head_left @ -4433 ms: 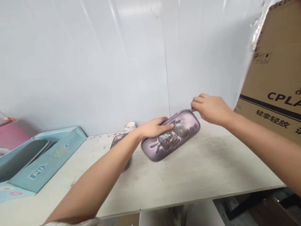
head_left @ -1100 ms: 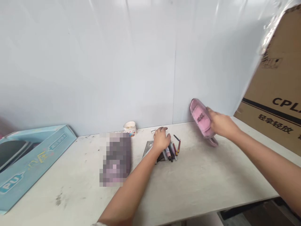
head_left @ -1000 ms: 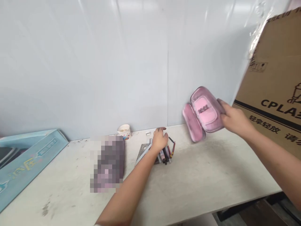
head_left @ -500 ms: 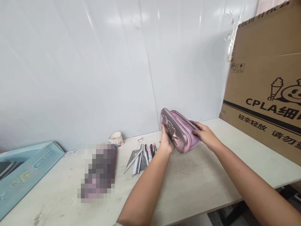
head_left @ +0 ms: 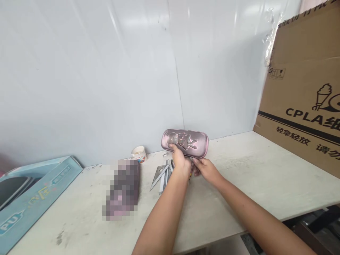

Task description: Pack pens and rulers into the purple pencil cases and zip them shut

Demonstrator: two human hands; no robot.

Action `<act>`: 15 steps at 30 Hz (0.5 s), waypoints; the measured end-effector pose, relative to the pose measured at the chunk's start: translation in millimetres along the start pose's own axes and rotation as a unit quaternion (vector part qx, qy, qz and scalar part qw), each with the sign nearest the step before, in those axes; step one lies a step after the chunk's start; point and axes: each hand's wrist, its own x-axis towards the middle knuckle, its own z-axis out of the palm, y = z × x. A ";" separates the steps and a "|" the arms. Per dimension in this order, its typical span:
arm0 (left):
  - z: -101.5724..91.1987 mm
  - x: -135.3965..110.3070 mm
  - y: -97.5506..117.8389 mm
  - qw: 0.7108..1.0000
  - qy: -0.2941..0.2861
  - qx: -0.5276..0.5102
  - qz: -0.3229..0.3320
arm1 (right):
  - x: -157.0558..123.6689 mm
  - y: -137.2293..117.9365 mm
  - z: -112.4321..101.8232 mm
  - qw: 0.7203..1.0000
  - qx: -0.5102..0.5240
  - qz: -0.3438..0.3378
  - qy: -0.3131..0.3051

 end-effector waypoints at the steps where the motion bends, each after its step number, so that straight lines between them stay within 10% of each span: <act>1: -5.7 1.4 4.2 0.999 0.022 -0.019 0.014 | 0.3 -1.0 6.1 0.997 -0.072 -0.019 0.002; 8: -55.4 10.8 35.3 0.954 0.203 0.107 0.194 | -13.6 -13.3 16.6 0.796 -0.592 -0.120 0.039; 15: -44.4 -2.3 25.4 0.859 0.078 0.404 0.305 | -10.6 -36.6 -58.2 0.725 -0.685 -0.048 0.058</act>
